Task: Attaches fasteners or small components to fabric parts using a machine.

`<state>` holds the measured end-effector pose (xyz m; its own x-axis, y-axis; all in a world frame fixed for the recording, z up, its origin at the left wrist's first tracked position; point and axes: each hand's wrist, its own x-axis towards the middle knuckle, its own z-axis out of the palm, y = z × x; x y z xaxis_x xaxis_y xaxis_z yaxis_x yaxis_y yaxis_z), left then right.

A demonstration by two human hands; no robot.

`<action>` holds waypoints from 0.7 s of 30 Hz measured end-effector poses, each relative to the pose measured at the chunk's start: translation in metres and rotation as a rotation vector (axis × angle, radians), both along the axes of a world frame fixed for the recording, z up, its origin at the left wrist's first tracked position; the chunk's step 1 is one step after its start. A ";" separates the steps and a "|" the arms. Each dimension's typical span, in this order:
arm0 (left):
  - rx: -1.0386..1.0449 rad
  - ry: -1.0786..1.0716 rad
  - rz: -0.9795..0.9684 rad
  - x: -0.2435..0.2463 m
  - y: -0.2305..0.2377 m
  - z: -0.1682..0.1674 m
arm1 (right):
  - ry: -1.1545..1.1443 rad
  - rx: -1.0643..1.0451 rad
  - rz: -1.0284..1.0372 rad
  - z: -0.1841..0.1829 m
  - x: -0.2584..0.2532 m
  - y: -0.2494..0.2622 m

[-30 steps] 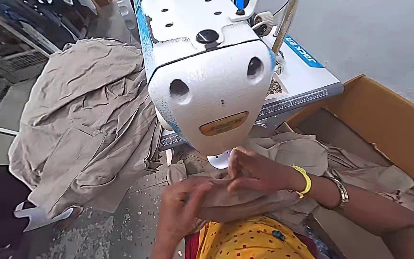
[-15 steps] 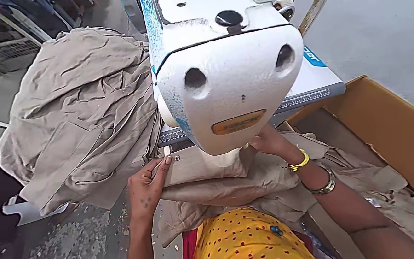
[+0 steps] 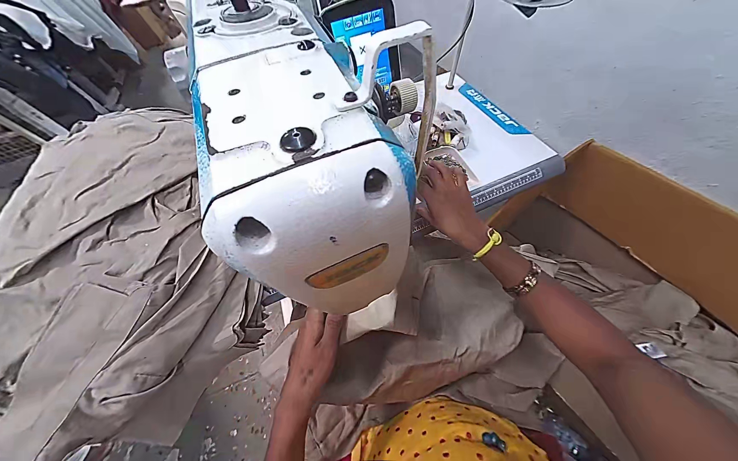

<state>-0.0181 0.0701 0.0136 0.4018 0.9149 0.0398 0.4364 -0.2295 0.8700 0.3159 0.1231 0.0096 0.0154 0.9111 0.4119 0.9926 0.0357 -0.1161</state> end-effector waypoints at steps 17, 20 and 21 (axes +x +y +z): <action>-0.033 -0.224 0.124 0.025 -0.001 -0.014 | 0.079 0.024 0.025 -0.006 0.002 -0.010; -0.057 -0.216 0.145 0.025 -0.002 -0.013 | 0.043 0.001 0.040 -0.012 0.000 0.003; -0.067 -0.205 0.157 0.026 -0.002 -0.012 | 0.035 -0.007 0.055 -0.013 -0.003 0.006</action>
